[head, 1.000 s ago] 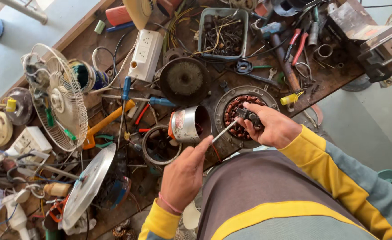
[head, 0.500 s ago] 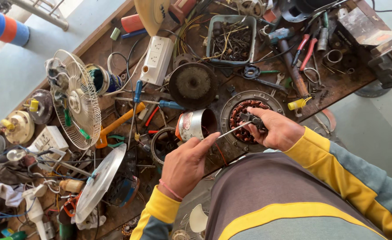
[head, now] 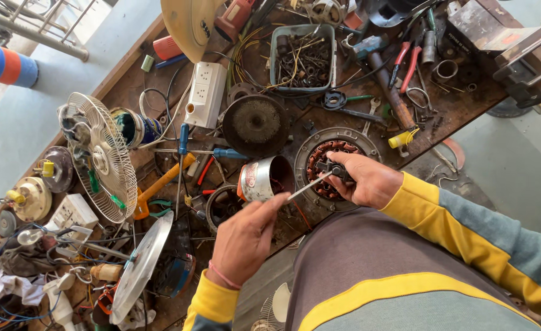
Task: The person works on a disassembled electrical motor stator, using a screwdriver to adjust or remove a central component. They handle the stator and a small black part, manipulating them with both hands on a cluttered workbench.
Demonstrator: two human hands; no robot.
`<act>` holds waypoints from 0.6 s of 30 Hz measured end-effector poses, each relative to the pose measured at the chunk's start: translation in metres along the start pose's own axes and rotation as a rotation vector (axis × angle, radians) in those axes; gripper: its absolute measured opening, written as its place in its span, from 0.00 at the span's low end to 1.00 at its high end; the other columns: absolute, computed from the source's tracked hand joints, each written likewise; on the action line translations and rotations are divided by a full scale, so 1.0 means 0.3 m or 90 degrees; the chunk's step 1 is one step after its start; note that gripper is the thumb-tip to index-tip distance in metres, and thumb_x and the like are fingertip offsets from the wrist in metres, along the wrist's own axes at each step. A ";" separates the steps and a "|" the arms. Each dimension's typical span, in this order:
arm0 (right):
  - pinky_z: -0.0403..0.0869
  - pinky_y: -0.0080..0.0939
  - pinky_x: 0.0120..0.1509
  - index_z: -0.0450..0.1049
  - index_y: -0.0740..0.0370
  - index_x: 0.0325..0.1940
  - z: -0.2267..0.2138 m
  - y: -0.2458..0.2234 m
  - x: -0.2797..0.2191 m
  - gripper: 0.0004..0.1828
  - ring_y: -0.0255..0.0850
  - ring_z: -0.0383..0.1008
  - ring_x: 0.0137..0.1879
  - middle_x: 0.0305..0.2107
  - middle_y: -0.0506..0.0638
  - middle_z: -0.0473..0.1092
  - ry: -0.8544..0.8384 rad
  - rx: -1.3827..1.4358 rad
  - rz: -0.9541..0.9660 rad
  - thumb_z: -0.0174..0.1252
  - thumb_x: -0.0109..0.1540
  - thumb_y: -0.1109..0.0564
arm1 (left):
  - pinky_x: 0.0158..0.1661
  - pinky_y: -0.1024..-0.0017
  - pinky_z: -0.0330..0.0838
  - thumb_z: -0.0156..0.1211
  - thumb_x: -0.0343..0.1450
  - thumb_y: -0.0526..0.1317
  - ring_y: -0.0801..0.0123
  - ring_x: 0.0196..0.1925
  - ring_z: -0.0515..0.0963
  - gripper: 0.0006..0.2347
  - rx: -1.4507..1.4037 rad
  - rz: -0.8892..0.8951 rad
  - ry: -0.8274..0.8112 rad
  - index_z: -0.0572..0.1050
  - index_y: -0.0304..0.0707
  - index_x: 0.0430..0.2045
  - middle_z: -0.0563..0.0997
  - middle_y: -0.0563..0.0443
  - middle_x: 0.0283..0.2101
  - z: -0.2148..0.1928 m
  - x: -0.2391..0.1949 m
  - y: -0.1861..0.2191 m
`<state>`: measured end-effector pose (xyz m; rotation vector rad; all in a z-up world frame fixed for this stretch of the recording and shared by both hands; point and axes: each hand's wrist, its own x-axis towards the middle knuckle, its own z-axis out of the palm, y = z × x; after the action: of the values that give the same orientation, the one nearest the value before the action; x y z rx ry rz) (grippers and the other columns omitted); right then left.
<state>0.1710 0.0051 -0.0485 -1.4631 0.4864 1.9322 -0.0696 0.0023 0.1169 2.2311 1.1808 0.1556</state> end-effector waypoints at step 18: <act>0.75 0.28 0.28 0.73 0.68 0.45 -0.042 0.105 0.086 0.25 0.36 0.76 0.31 0.32 0.53 0.77 -0.018 -0.015 0.042 0.35 0.73 0.48 | 0.42 0.64 0.78 0.55 0.72 0.34 0.50 0.44 0.85 0.17 -0.188 -0.221 0.085 0.75 0.43 0.56 0.85 0.40 0.45 0.198 -0.124 0.201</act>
<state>0.1539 -0.0184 -0.0797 -1.4490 0.5065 2.0136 -0.0270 -0.0793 0.1089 1.7555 1.4917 0.3178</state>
